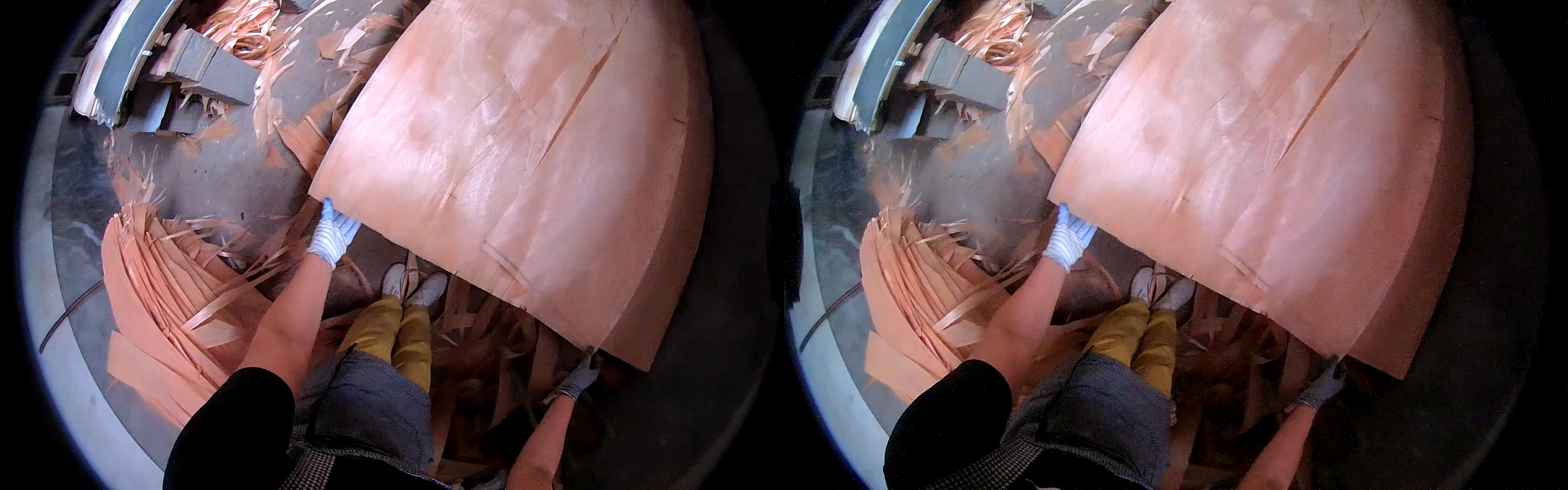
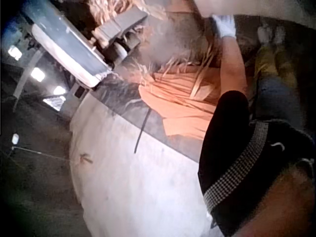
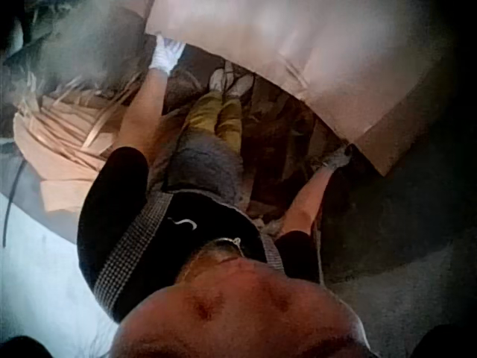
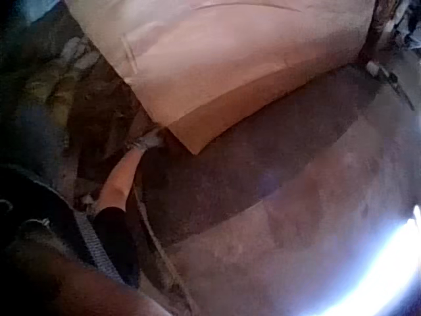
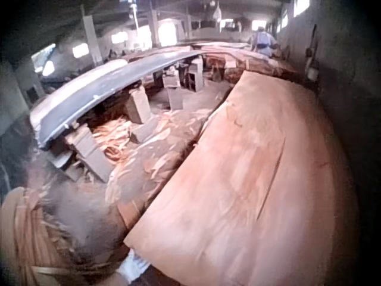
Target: The person cuts pieces of wood veneer using a utility knife and applies tape to secure them onto larger sheets; they also move the veneer sheets using a long bamboo pole.
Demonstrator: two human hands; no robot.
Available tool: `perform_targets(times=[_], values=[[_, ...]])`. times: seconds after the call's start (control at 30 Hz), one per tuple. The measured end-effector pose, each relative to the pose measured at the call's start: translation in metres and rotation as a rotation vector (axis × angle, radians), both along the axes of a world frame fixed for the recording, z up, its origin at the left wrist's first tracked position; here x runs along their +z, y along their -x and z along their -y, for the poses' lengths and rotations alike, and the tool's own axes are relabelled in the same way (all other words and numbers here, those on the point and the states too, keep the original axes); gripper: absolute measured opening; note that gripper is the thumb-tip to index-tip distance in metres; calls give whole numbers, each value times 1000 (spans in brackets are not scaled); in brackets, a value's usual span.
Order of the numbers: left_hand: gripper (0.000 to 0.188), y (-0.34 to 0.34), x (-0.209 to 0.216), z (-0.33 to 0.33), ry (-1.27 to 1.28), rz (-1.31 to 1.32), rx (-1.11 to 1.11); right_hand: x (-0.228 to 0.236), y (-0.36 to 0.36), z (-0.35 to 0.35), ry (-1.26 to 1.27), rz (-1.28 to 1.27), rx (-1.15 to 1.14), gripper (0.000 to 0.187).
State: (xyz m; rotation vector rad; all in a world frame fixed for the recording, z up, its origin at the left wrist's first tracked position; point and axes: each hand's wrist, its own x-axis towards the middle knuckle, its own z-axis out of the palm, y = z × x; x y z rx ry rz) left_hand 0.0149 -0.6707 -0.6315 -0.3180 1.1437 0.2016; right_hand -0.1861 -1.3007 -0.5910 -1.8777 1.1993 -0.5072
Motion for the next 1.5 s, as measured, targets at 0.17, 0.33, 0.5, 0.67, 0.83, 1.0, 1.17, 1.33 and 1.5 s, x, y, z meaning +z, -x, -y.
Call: perform_targets(times=[0.17, 0.33, 0.5, 0.67, 0.83, 1.0, 1.17, 1.33, 1.5], values=[[49, -12, 22, 4, -804, -160, -866, 40, -14, -13, -143, -73, -84, 20], [42, -26, -1, 8, -761, -190, -817, 41, -26, 1, -36, 45, -89, 16], [43, -25, -13, 3, -725, -203, -825, 49, -42, 13, -146, 56, -88, 16], [42, -17, 29, 36, -686, 198, -669, 49, -12, 37, -46, 90, -107, 14], [44, 25, 12, -3, -640, 315, -719, 93, -33, -3, -178, 168, -126, 13], [31, -8, -12, 17, -669, 78, -621, 70, -9, 17, 145, 184, -167, 13], [24, -13, -38, 0, -750, -44, -508, 130, -39, 4, -72, 93, -154, 18], [23, -33, -50, -7, -787, -70, -546, 119, -20, 24, -24, 63, -105, 20], [36, -9, -20, 1, -762, 222, -712, 111, -19, 3, -38, 50, -98, 14]])
